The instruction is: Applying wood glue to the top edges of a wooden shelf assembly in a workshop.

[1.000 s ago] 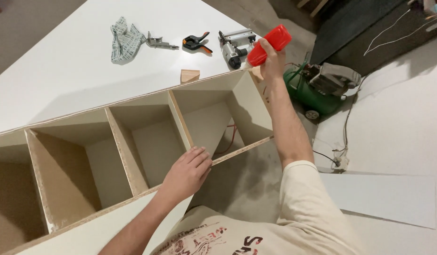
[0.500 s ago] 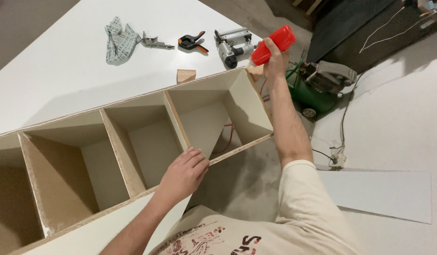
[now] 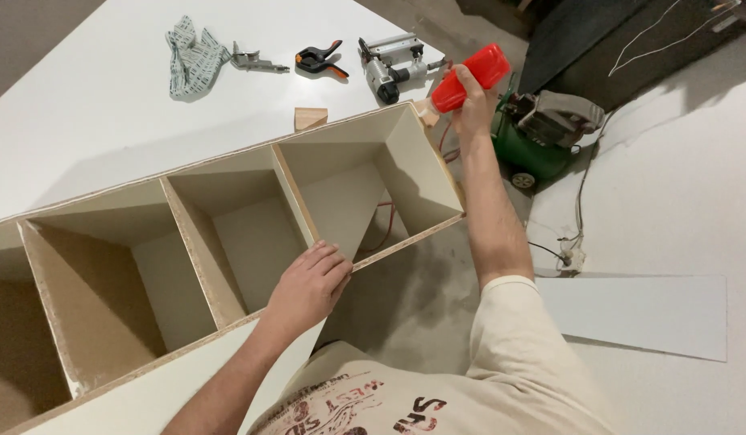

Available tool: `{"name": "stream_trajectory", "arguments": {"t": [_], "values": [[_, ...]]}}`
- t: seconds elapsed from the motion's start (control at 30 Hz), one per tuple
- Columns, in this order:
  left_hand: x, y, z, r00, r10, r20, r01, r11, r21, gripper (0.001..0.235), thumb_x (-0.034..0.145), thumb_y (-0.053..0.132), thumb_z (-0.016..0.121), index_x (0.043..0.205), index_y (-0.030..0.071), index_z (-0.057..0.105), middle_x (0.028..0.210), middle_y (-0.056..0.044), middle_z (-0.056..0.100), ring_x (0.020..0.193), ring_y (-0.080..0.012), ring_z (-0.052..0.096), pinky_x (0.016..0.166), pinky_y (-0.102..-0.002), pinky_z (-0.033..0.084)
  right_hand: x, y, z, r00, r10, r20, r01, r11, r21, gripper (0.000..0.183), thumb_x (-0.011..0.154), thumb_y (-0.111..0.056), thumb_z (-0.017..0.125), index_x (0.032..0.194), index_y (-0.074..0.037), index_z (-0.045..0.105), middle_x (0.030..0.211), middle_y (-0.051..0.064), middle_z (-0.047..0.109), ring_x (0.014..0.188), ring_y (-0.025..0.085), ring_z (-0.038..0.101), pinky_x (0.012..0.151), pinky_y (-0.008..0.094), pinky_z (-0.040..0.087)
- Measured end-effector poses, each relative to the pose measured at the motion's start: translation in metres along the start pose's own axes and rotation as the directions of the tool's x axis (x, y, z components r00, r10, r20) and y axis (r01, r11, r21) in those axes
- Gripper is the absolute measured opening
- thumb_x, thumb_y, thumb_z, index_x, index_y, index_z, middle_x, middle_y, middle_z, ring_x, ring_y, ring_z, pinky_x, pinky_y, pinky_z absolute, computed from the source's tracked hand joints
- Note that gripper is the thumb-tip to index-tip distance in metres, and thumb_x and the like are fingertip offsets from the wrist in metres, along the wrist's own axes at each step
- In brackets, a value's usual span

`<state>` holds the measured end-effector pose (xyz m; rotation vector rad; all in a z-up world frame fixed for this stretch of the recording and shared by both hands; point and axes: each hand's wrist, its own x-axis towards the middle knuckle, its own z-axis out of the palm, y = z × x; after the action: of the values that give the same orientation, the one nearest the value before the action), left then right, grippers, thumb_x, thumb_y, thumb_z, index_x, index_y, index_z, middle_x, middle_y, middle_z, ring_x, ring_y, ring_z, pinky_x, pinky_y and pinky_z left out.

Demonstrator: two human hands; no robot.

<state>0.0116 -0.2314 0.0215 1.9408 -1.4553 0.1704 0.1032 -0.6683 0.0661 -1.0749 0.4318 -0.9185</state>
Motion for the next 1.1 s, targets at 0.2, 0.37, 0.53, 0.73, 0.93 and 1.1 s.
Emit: {"name": "stream_trajectory", "arguments": {"t": [0.2, 0.37, 0.53, 0.73, 0.93, 1.1], "values": [[0.002, 0.003, -0.003, 0.999, 0.015, -0.032, -0.014, 1.000, 0.020, 0.009, 0.099, 0.013, 0.068, 0.102, 0.006, 0.071, 0.103, -0.009, 0.075, 0.109, -0.0289, 0.069, 0.110, -0.045, 0.050, -0.015, -0.008, -0.014, 0.999, -0.029, 0.022, 0.030, 1.000, -0.010, 0.030, 0.076, -0.011, 0.087, 0.097, -0.005, 0.066, 0.087, 0.012, 0.074, 0.082, 0.029, 0.074, 0.070, 0.042, 0.060], [0.000, 0.004, 0.000, 1.000, -0.008, -0.021, 0.009, 0.999, 0.036, 0.012, 0.099, 0.015, 0.067, 0.105, 0.007, 0.073, 0.106, -0.008, 0.076, 0.112, -0.0276, 0.069, 0.111, -0.045, 0.050, -0.032, -0.018, -0.024, 1.000, -0.015, -0.013, 0.015, 1.000, -0.025, 0.038, 0.075, -0.011, 0.086, 0.105, -0.006, 0.063, 0.091, 0.014, 0.075, 0.085, 0.032, 0.075, 0.076, 0.044, 0.061], [0.000, 0.004, 0.001, 0.999, -0.009, -0.050, 0.011, 0.999, 0.032, 0.009, 0.099, 0.015, 0.067, 0.101, 0.008, 0.074, 0.102, -0.005, 0.077, 0.112, -0.0268, 0.070, 0.111, -0.044, 0.050, -0.047, -0.027, -0.034, 1.000, -0.021, -0.003, 0.021, 1.000, -0.023, 0.039, 0.076, -0.010, 0.086, 0.106, -0.007, 0.061, 0.091, 0.015, 0.073, 0.086, 0.034, 0.075, 0.078, 0.045, 0.061], [0.003, 0.010, -0.007, 1.000, -0.019, -0.019, 0.020, 0.999, 0.039, 0.012, 0.098, 0.016, 0.069, 0.103, 0.008, 0.076, 0.104, -0.007, 0.078, 0.110, -0.0267, 0.070, 0.111, -0.044, 0.050, -0.064, -0.035, -0.051, 0.999, 0.017, -0.030, -0.017, 1.000, 0.001, 0.040, 0.078, -0.011, 0.086, 0.109, -0.008, 0.061, 0.095, 0.013, 0.074, 0.089, 0.032, 0.075, 0.078, 0.044, 0.061], [0.002, 0.009, -0.006, 0.999, 0.020, -0.031, -0.019, 1.000, 0.016, 0.011, 0.099, 0.013, 0.068, 0.104, 0.004, 0.075, 0.102, -0.010, 0.077, 0.108, -0.0293, 0.071, 0.111, -0.046, 0.051, -0.083, -0.046, -0.061, 1.000, 0.020, -0.007, -0.019, 0.997, 0.076, 0.034, 0.077, -0.010, 0.086, 0.102, -0.007, 0.063, 0.092, 0.014, 0.071, 0.086, 0.031, 0.072, 0.078, 0.044, 0.061], [0.001, 0.009, -0.003, 1.000, -0.015, 0.017, 0.014, 0.999, 0.032, 0.014, 0.100, 0.016, 0.067, 0.105, 0.007, 0.075, 0.107, -0.009, 0.077, 0.112, -0.0287, 0.070, 0.113, -0.045, 0.049, -0.095, -0.053, -0.076, 1.000, -0.026, -0.004, 0.026, 1.000, 0.013, 0.039, 0.078, -0.011, 0.086, 0.107, -0.008, 0.061, 0.094, 0.014, 0.072, 0.089, 0.034, 0.073, 0.081, 0.046, 0.060]]}}
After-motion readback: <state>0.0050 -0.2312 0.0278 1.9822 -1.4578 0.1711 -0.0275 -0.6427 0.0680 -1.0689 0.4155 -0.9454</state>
